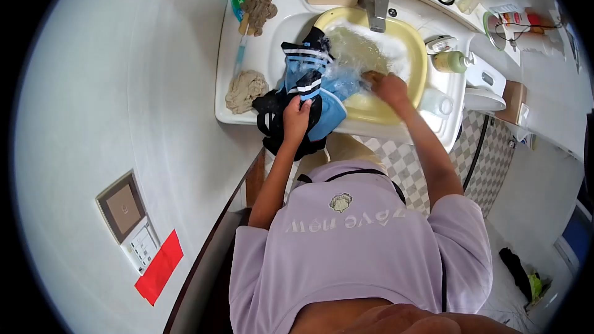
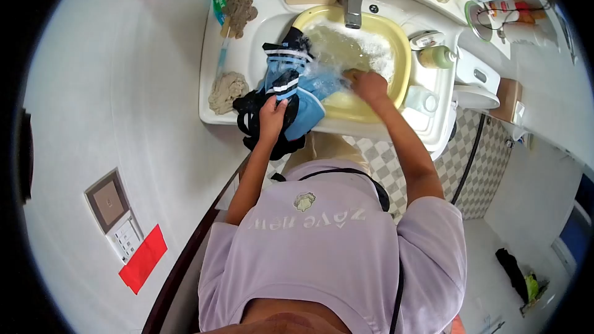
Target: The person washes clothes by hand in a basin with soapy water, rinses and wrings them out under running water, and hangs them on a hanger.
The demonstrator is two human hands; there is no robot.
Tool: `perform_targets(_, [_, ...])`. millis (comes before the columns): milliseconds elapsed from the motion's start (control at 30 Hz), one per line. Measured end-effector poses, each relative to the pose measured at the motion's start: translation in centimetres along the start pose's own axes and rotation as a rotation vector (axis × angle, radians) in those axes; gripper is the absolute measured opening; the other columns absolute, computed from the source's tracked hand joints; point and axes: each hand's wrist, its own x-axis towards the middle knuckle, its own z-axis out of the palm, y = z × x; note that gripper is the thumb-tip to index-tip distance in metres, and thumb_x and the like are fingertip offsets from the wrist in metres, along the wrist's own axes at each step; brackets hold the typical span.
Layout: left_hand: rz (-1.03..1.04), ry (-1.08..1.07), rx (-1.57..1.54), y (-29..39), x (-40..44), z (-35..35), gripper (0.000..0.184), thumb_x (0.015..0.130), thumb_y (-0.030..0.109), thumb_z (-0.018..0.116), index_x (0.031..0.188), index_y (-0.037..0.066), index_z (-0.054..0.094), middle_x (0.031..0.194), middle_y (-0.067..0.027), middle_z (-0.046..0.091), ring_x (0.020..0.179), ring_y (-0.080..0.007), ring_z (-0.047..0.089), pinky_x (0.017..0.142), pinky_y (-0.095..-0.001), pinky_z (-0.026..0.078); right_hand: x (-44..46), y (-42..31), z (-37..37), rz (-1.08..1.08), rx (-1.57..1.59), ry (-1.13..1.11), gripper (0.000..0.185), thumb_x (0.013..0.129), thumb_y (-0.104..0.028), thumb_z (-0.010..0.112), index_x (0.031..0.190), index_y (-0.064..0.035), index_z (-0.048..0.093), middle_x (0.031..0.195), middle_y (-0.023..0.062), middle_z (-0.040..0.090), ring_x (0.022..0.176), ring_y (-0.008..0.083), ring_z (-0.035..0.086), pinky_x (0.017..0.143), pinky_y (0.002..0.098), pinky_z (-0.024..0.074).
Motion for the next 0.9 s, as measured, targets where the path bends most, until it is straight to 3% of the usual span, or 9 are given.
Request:
perform_targets(33, [-0.005,-0.011,0.023,-0.3,0.3,0.0,0.023,0.087,0.017,0.058,0.102,0.0,0.059,0.087,-0.0196,0.064,0.077,-0.028,0.061,0.072,-0.0339,0.046,-1.3,-1.0,-0.1,0.041,-0.375,0.221,0.049,0.077,-0.046,0.06,0.116,-0.017,0.06,0.104,0.0167,0.065,0.093,0.0305,0.062,0.081,0.0368,0.0485])
perform_targets(100, [-0.045,-0.006,0.021,0.1,-1.3,-1.4,0.022,0.088,0.017,0.058,0.101,-0.001,0.058,0.085,-0.0158,0.061,0.076,-0.022,0.057,0.072,-0.0309,0.045,-1.6,0.1,1.4,0.13,0.633,-0.061,0.044,0.082,-0.032,0.056,0.124,-0.0232,0.053,0.089,0.0149,0.065,0.087,0.0281,0.064,0.074,0.0383,0.051])
perform_targets(167, [-0.018,-0.005,-0.137,0.4,-0.9,0.0,0.021,0.09,0.017,0.057,0.098,-0.002,0.057,0.082,-0.0074,0.058,0.076,-0.0118,0.049,0.073,-0.0261,0.042,-1.8,1.7,-0.5,0.048,1.251,-0.129,0.047,0.083,-0.028,0.054,0.129,-0.0235,0.048,0.085,0.0156,0.063,0.084,0.0304,0.063,0.076,0.0409,0.0505])
perform_targets(267, [-0.048,-0.04,0.027,0.2,-0.7,-0.2,0.02,0.09,0.015,0.056,0.099,-0.002,0.057,0.083,-0.0067,0.059,0.077,-0.0116,0.05,0.073,-0.0262,0.042,-3.0,0.6,-1.9,0.004,-0.227,0.11,0.045,0.085,-0.027,0.055,0.129,-0.0214,0.048,0.091,0.0193,0.06,0.079,0.0351,0.061,0.071,0.0426,0.051])
perform_targets(400, [0.085,0.038,-0.153,0.1,-0.7,0.5,0.022,0.09,0.017,0.057,0.098,-0.003,0.057,0.079,-0.0085,0.057,0.073,-0.0123,0.049,0.07,-0.0273,0.042,1.4,5.9,-2.3,-0.128,-0.186,0.769,0.048,0.081,-0.021,0.061,0.127,-0.0192,0.048,0.086,0.0225,0.057,0.07,0.039,0.059,0.061,0.0464,0.0495])
perform_targets(500, [-0.001,-0.012,0.05,1.9,-1.1,-0.1,0.024,0.089,0.017,0.058,0.098,-0.005,0.056,0.078,-0.01,0.056,0.071,-0.0128,0.048,0.068,-0.0282,0.042,2.7,5.6,-7.7,-0.171,-0.499,0.989,0.049,0.081,-0.027,0.06,0.129,-0.026,0.047,0.102,0.016,0.055,0.082,0.0334,0.058,0.066,0.0446,0.0493])
perform_targets(667, [0.058,0.052,-0.014,1.4,-0.8,0.6,0.024,0.088,0.017,0.058,0.097,-0.005,0.056,0.076,-0.0135,0.057,0.068,-0.0184,0.05,0.066,-0.03,0.043,5.3,4.8,-10.9,-0.177,-0.63,1.187,0.038,0.081,-0.026,0.061,0.118,-0.0179,0.056,0.105,0.0123,0.056,0.089,0.0331,0.058,0.073,0.0439,0.0484])
perform_targets(767, [0.061,0.075,0.059,0.6,-0.9,0.7,0.024,0.086,0.017,0.06,0.098,-0.004,0.057,0.074,-0.0203,0.058,0.064,-0.0299,0.056,0.063,-0.0341,0.045,4.1,2.2,-8.2,-0.158,-0.512,0.761,0.039,0.082,-0.026,0.06,0.118,-0.0119,0.056,0.109,0.014,0.057,0.099,0.0363,0.055,0.083,0.0439,0.0458])
perform_targets(900, [0.07,0.157,0.121,0.2,-1.4,1.0,0.034,0.084,0.021,0.063,0.109,-0.001,0.055,0.09,-0.0193,0.058,0.075,-0.0299,0.059,0.067,-0.0347,0.047,3.7,-0.3,1.8,-0.539,0.285,0.144,0.053,0.079,-0.038,0.066,0.12,-0.0069,0.055,0.109,0.02,0.057,0.106,0.042,0.05,0.093,0.0425,0.0411])
